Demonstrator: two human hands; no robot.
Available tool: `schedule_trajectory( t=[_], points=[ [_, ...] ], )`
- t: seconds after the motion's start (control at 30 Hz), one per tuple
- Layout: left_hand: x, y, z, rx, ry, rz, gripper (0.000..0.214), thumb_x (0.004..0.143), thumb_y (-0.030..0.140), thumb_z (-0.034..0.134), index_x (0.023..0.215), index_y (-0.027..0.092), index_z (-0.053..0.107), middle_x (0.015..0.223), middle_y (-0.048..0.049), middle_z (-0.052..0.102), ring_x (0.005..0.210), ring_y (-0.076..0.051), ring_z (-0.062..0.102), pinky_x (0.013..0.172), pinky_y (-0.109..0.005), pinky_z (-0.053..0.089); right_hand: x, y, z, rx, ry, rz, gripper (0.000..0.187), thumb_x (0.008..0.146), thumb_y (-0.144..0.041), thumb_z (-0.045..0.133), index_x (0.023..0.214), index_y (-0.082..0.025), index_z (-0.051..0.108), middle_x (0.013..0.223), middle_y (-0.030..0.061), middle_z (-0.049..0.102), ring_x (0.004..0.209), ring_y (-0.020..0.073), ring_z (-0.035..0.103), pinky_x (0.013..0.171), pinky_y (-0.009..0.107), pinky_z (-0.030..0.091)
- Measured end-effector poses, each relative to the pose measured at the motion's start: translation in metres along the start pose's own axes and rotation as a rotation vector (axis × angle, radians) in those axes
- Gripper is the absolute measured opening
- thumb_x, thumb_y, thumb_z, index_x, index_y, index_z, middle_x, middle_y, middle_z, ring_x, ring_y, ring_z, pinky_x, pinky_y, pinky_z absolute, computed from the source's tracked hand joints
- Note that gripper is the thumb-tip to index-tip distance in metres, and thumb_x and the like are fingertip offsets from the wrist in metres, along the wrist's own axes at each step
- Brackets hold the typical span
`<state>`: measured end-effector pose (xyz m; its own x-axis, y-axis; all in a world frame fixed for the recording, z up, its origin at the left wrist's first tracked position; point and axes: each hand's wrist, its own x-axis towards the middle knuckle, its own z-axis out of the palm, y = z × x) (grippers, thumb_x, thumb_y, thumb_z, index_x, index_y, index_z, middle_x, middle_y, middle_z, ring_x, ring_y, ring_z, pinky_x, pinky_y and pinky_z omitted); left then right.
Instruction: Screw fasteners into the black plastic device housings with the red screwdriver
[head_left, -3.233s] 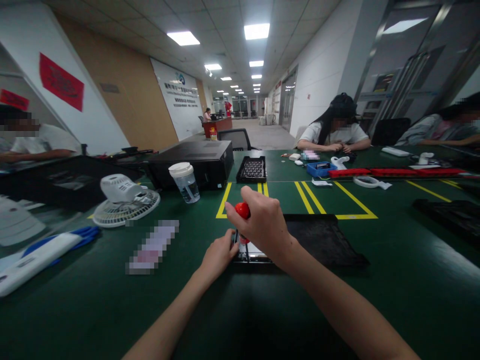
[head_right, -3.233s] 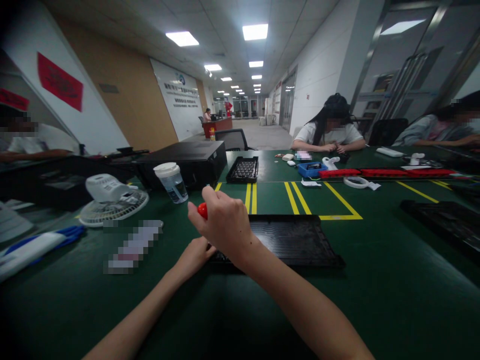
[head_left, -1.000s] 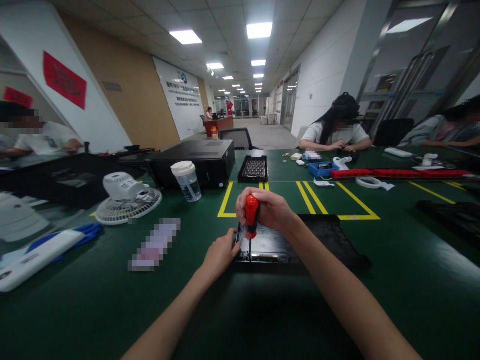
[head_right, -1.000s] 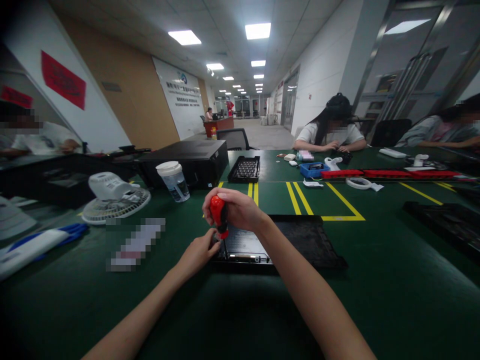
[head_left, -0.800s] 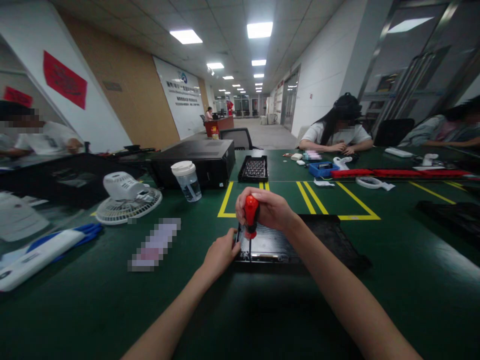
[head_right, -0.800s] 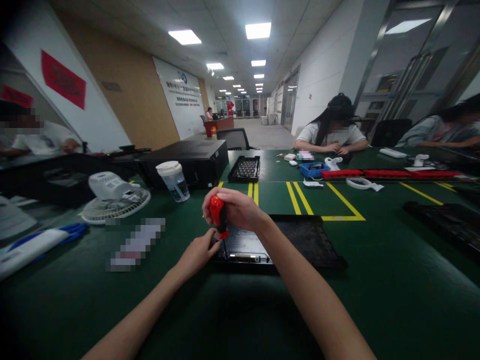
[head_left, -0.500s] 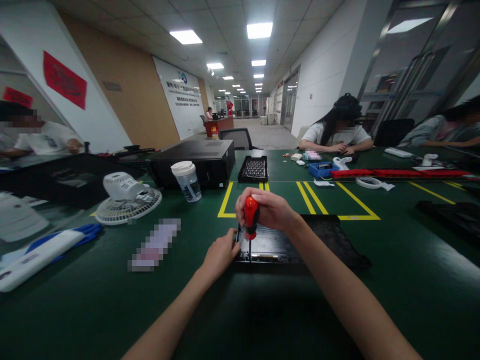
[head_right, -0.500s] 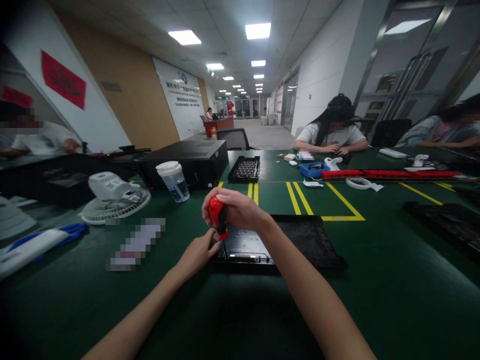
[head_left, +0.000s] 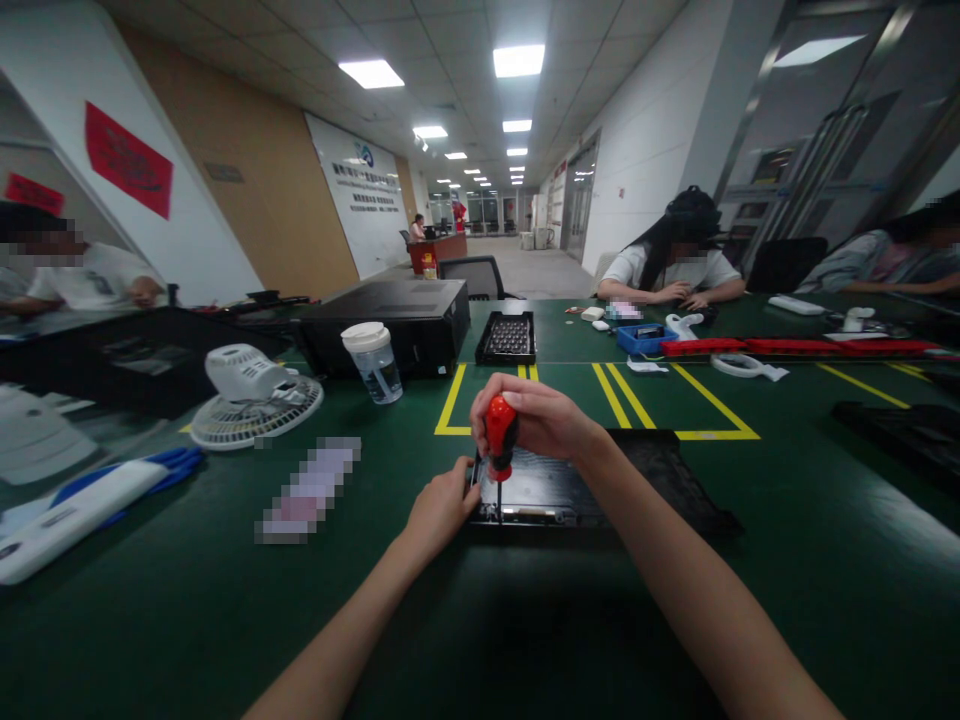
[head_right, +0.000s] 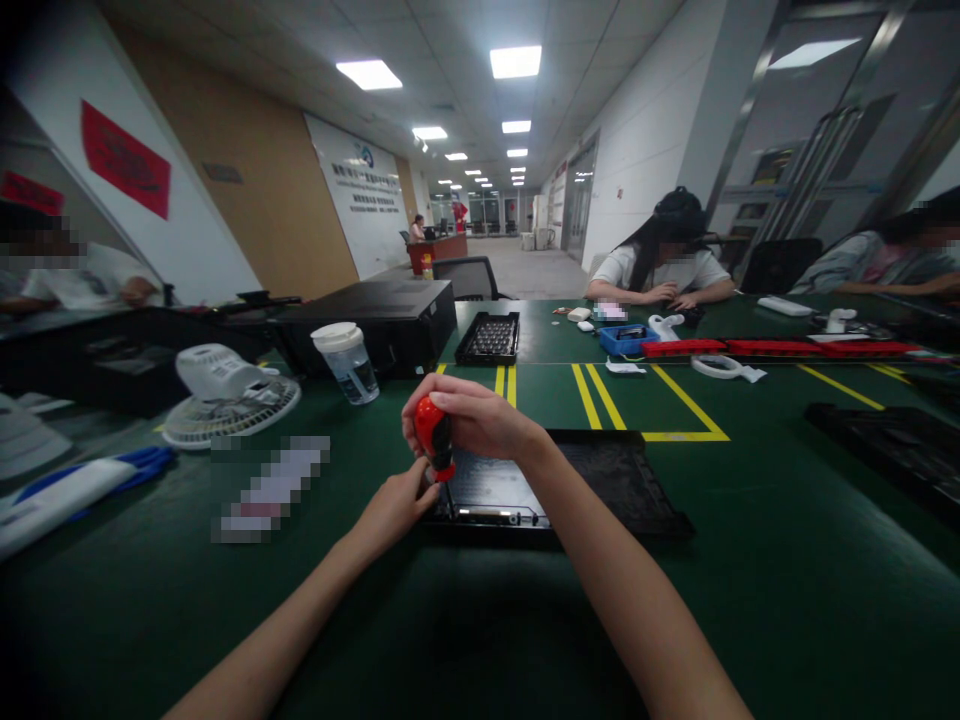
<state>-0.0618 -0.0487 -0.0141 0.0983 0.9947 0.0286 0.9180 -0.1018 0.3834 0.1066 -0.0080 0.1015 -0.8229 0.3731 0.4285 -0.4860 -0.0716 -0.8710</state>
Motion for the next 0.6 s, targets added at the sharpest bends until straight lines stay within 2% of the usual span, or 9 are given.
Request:
schedule_trajectory(
  t=[0.6],
  points=[
    [0.0003, 0.0005, 0.0002, 0.006, -0.005, -0.02, 0.032, 0.083, 0.033, 0.042, 0.112, 0.021, 0.042, 0.083, -0.0055, 0.064, 0.075, -0.019, 0.062, 0.065, -0.024, 0.04, -0.0021, -0.0062, 0.0026, -0.033, 0.01, 0.031, 0.02, 0.083, -0.03, 0.05, 0.091, -0.012, 0.05, 0.087, 0.0074, 0.058, 0.074, 0.0149, 0.058, 0.07, 0.034, 0.048]
  ],
)
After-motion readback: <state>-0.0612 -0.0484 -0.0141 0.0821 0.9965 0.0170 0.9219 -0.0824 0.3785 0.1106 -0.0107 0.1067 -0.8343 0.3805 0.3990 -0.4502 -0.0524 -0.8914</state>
